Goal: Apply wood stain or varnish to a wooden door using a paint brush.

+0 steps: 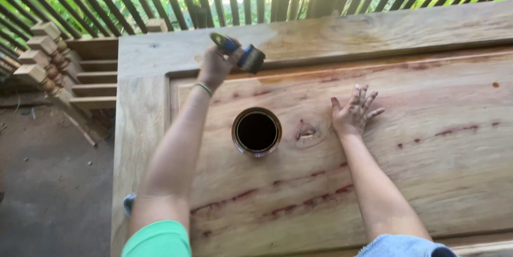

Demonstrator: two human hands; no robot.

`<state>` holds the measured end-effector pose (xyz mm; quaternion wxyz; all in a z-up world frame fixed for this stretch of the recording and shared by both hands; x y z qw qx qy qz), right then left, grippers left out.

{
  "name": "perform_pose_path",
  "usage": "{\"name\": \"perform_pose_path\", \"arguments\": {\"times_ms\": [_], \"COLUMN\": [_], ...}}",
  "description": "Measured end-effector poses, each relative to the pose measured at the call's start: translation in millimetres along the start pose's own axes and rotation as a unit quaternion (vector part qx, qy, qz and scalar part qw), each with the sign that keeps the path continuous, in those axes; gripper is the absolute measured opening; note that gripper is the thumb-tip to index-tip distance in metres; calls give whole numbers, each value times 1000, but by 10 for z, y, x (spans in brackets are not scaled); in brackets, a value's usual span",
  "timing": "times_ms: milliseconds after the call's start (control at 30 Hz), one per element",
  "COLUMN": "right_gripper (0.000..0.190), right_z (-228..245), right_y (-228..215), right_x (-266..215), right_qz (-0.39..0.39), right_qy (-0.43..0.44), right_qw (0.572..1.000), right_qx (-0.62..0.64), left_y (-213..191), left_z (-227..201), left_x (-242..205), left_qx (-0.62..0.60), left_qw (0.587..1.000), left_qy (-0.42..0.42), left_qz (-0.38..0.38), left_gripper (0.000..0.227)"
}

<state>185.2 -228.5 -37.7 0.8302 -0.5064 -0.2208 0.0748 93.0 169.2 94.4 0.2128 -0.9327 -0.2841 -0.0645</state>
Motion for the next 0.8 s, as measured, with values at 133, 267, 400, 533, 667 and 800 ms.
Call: {"name": "perform_pose_path", "arguments": {"times_ms": [133, 267, 400, 533, 667, 800], "right_gripper": [86, 87, 83, 85, 85, 86], "right_z": [38, 72, 89, 46, 40, 61], "right_y": [-45, -62, -81, -39, -56, -66], "right_x": [-22, -14, -11, -21, -3, 3], "right_qz": [14, 20, 1, 0, 4, 14], "right_qy": [2, 9, -5, -2, -2, 7], "right_qw": [1000, 1000, 1000, 1000, 1000, 1000], "right_qx": [-3, 1, -6, -4, -7, -1], "left_y": [-613, -850, -635, -359, -37, 219], "left_z": [-754, -1566, -1800, -1799, -1447, -1067], "left_x": [-405, -981, -1354, -1666, -1781, -1846], "left_qx": [-32, -86, 21, 70, 315, 473], "left_qw": [999, 996, 999, 995, 943, 875], "left_qy": [23, -36, 39, 32, -15, 7], "left_qz": [-8, 2, 14, 64, 108, 107], "left_gripper": [17, 17, 20, 20, 20, 20]}}
Point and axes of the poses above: each hand's wrist, its own x-axis towards the middle knuckle, its own y-axis out of the palm, z = x × y, the point moved 3 cm from there along x, towards the middle knuckle, and after that the axes turned 12 degrees about -y, right-handed, at the moved point
